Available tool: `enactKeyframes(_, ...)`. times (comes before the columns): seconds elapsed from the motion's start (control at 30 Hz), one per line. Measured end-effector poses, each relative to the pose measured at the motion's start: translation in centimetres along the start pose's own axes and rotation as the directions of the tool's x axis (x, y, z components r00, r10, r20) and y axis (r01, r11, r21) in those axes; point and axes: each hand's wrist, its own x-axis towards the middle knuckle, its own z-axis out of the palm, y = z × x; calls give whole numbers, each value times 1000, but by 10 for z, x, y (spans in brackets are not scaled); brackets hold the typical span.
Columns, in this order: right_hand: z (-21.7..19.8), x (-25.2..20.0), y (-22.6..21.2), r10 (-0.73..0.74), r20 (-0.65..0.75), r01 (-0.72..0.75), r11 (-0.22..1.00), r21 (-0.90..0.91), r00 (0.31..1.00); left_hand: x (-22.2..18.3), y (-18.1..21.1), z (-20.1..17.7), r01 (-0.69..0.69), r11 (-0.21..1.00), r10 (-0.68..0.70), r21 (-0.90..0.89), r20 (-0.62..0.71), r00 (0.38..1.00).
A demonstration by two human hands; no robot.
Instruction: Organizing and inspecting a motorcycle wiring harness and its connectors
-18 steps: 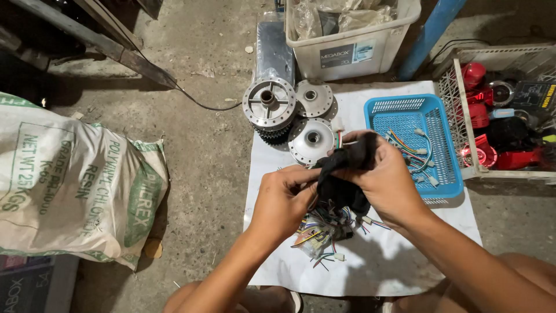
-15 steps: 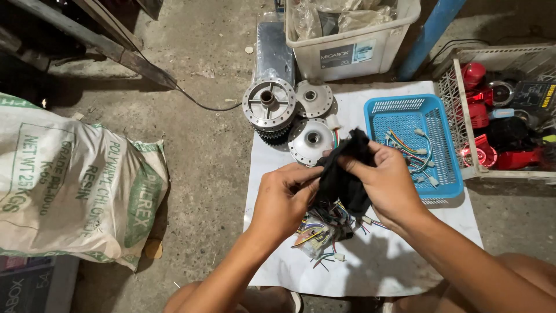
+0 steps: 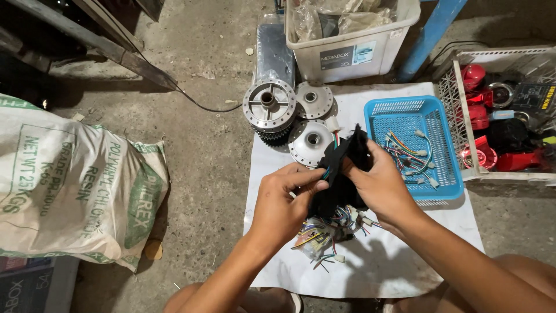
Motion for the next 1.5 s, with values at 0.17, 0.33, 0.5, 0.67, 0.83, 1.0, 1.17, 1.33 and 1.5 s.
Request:
enactKeyframes(0.17,0,3,8,-11,6,10,995,97,1000,1,2,0,-7,1000,7,27,-5,1000)
enactKeyframes(0.33,-2,1,5,-17,30,13,992,129,999,0,3,-2,-24,998,25,64,-23,999)
enactKeyframes(0.5,3,-13,-8,-37,99,31,998,59,994,1,-1,0,2,997,0,71,-26,1000)
enactKeyframes(0.67,-4,-5,-8,-75,5,74,995,71,997,1,19,2,-12,998,11,64,22,1000)
enactKeyframes(0.83,-6,6,-5,-120,-135,131,989,72,984,3,24,1,16,996,-19,-83,-33,999)
enactKeyframes(1.0,2,-2,-13,-163,-41,160,985,-67,986,6,16,-3,-32,975,-11,-220,-193,981)
enactKeyframes(1.17,3,-14,17,-71,164,81,995,-54,984,7,10,0,157,943,-220,-294,-198,955)
enactKeyframes(1.33,-6,-10,1,-146,273,214,947,-239,951,17,17,-22,273,900,-368,-340,-254,895)
enactKeyframes(1.5,-17,-21,5,-116,547,348,873,-342,829,60,-1,-47,51,737,-321,-674,-283,904)
